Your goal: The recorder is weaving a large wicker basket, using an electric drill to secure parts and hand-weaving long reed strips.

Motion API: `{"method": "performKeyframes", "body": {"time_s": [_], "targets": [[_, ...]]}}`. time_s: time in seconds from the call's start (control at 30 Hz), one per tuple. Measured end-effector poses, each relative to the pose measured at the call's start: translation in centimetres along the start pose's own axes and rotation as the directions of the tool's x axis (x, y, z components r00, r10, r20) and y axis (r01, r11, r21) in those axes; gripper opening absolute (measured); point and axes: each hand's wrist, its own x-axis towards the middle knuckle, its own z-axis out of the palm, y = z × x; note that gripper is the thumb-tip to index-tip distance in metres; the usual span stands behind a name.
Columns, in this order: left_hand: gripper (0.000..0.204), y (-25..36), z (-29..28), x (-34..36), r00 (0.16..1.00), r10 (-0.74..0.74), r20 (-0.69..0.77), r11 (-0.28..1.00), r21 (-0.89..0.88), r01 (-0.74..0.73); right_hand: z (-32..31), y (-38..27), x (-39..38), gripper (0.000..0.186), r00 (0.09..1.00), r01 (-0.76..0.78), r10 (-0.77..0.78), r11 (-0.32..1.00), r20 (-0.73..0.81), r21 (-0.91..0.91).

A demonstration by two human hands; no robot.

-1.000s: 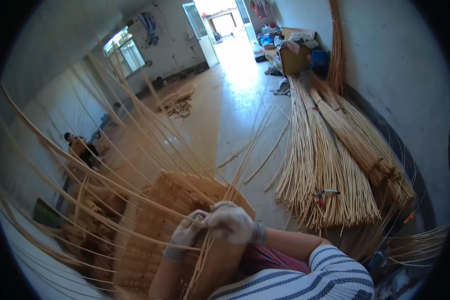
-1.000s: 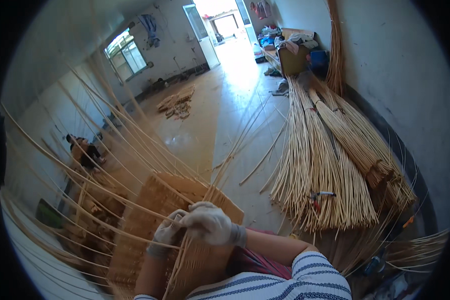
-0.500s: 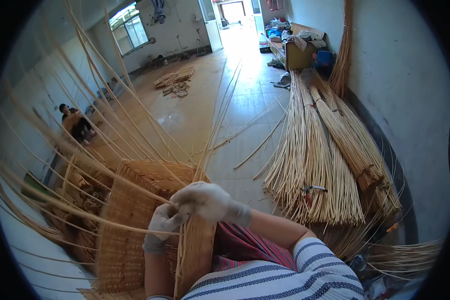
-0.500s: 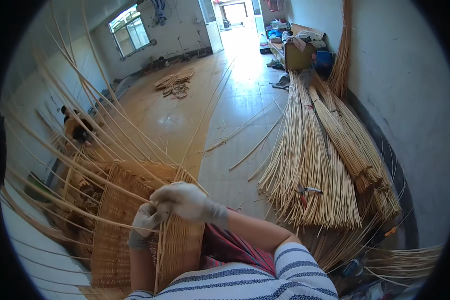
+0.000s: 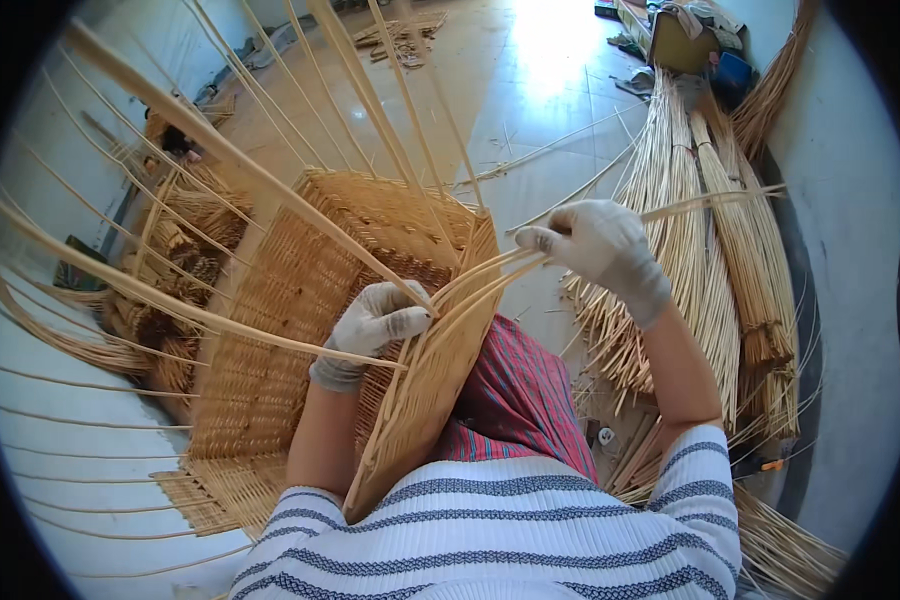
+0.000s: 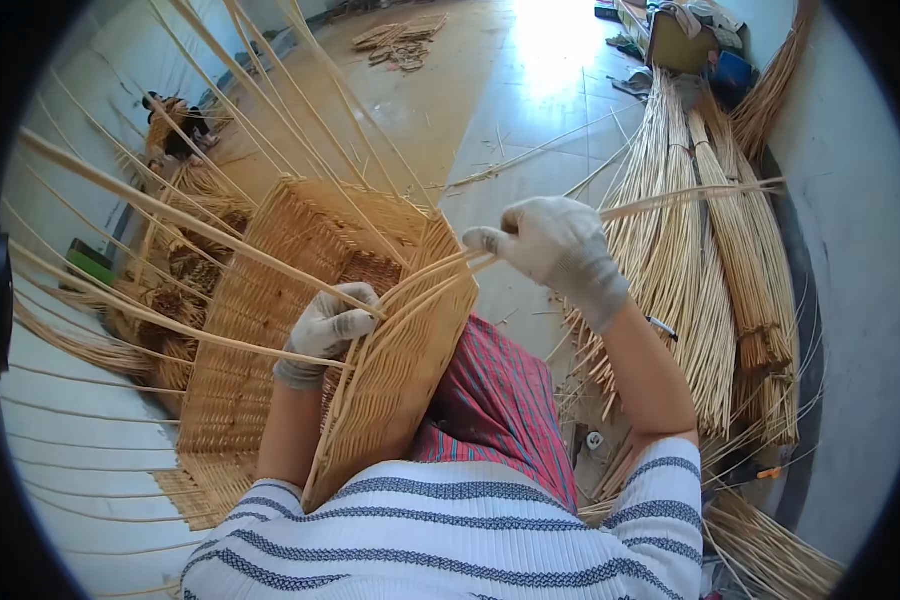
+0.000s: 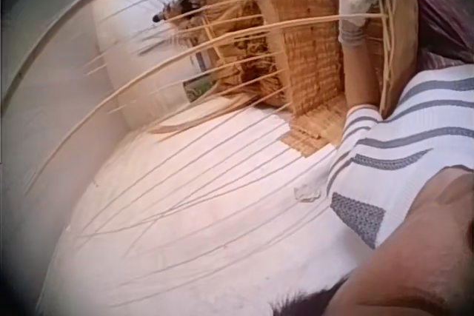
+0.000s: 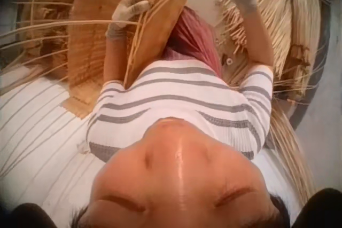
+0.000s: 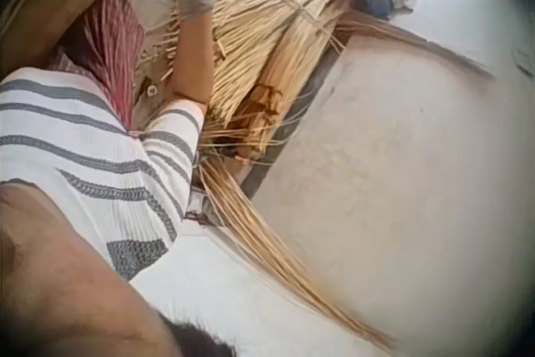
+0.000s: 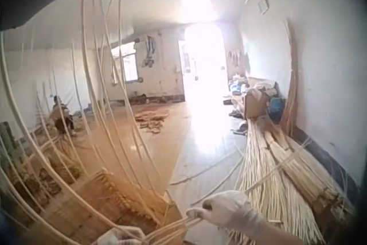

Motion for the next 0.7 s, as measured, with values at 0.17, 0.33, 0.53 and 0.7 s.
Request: {"method": "performKeyframes", "body": {"time_s": [0.17,0.33,0.53,0.7], "targets": [[0.021,0.5,1.1,0.5,0.977,0.208,0.054,0.975,0.071,-0.212,1.2,-0.5,1.2,0.029,0.857,0.324,-0.305,0.946,-0.416,-0.026],[0.036,0.8,0.2,1.2,0.925,0.359,0.126,0.805,0.459,-0.375,7.8,-2.3,0.0,0.049,0.815,0.042,0.261,0.864,-0.518,0.501],[0.025,-0.1,-0.8,1.7,0.926,0.368,0.088,0.790,0.495,-0.361,7.7,-2.7,-1.9,0.023,0.986,-0.036,0.165,0.044,0.029,0.998],[0.024,0.4,0.0,1.7,0.890,0.442,0.116,0.730,0.531,-0.431,2.7,-6.8,0.3,0.029,0.708,0.706,-0.225,0.260,-0.670,0.659]]}}
